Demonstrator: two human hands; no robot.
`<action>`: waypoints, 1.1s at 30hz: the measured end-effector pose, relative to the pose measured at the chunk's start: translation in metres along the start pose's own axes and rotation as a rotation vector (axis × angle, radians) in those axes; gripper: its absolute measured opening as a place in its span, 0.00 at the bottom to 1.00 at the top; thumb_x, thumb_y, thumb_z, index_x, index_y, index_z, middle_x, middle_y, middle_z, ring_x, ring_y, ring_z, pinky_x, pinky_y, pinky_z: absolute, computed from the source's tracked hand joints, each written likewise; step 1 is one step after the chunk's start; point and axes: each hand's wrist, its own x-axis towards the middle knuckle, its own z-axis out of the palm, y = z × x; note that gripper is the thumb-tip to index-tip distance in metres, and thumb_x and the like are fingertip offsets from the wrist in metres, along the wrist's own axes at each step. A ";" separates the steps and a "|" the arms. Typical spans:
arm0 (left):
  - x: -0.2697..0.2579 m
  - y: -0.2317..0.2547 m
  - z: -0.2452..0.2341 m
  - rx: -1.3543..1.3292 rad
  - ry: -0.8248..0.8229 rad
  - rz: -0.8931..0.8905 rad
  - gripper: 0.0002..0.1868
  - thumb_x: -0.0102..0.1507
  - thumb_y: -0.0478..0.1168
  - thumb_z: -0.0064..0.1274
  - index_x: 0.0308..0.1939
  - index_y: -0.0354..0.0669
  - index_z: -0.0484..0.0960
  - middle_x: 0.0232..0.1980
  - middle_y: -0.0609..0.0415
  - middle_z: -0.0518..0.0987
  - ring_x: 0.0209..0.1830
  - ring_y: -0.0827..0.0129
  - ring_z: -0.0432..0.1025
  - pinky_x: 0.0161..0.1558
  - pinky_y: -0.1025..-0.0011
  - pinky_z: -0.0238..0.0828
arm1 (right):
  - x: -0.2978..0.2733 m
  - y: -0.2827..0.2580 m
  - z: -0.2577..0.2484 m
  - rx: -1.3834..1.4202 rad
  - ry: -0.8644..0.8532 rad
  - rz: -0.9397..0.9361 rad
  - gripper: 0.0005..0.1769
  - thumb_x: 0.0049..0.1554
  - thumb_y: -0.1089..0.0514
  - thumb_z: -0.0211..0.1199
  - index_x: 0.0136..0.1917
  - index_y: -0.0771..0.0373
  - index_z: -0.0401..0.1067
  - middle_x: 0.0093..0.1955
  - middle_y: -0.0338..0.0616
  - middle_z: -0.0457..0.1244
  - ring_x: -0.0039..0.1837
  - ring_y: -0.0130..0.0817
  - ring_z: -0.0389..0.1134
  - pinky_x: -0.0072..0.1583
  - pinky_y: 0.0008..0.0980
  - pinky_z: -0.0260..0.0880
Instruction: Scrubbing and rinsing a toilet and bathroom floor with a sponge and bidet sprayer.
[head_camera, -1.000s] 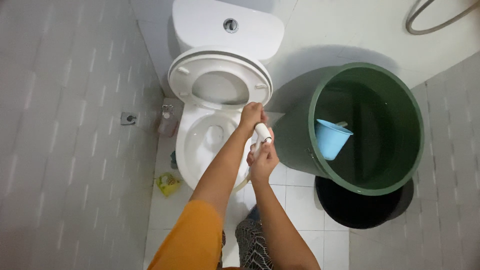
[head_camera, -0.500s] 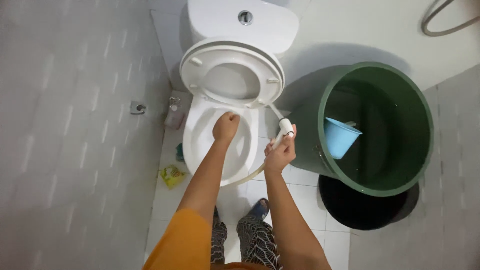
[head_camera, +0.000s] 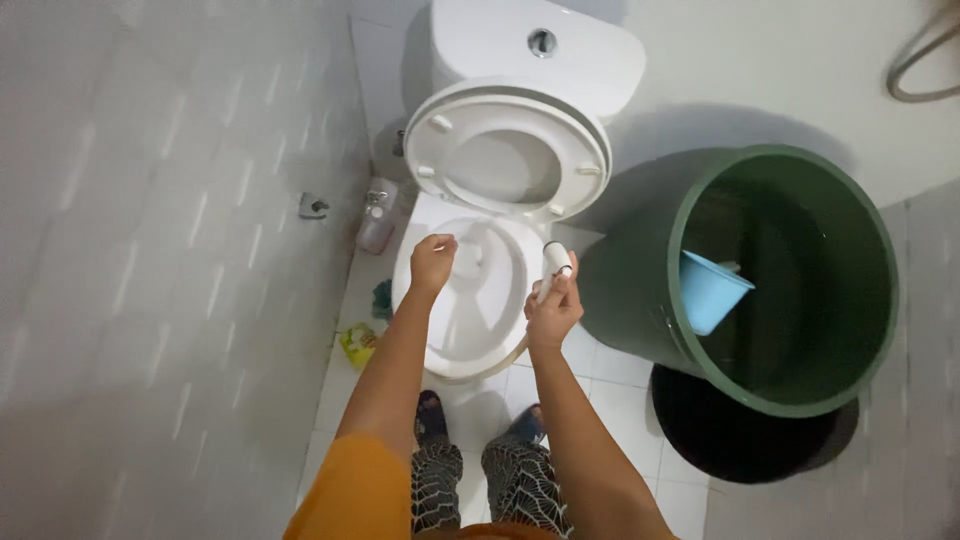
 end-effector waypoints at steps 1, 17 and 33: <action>-0.001 0.005 -0.007 -0.044 0.009 0.008 0.14 0.62 0.44 0.57 0.47 0.40 0.87 0.50 0.48 0.86 0.52 0.62 0.80 0.56 0.69 0.73 | 0.000 0.003 0.004 -0.017 -0.046 -0.016 0.31 0.69 0.45 0.48 0.78 0.63 0.59 0.31 0.39 0.59 0.27 0.21 0.54 0.28 0.24 0.54; 0.039 0.121 -0.055 -0.232 0.060 0.259 0.19 0.66 0.35 0.52 0.61 0.37 0.81 0.58 0.45 0.83 0.55 0.65 0.78 0.55 0.72 0.73 | -0.004 -0.041 0.110 0.051 -0.406 -0.245 0.34 0.70 0.44 0.50 0.81 0.65 0.57 0.39 0.39 0.61 0.35 0.21 0.58 0.36 0.22 0.59; 0.045 0.098 -0.046 -0.355 0.022 0.070 0.20 0.68 0.33 0.49 0.65 0.40 0.78 0.61 0.47 0.82 0.57 0.67 0.76 0.57 0.74 0.70 | 0.005 -0.039 0.119 0.023 -0.459 -0.163 0.34 0.69 0.42 0.51 0.81 0.63 0.57 0.35 0.35 0.57 0.34 0.20 0.56 0.33 0.22 0.58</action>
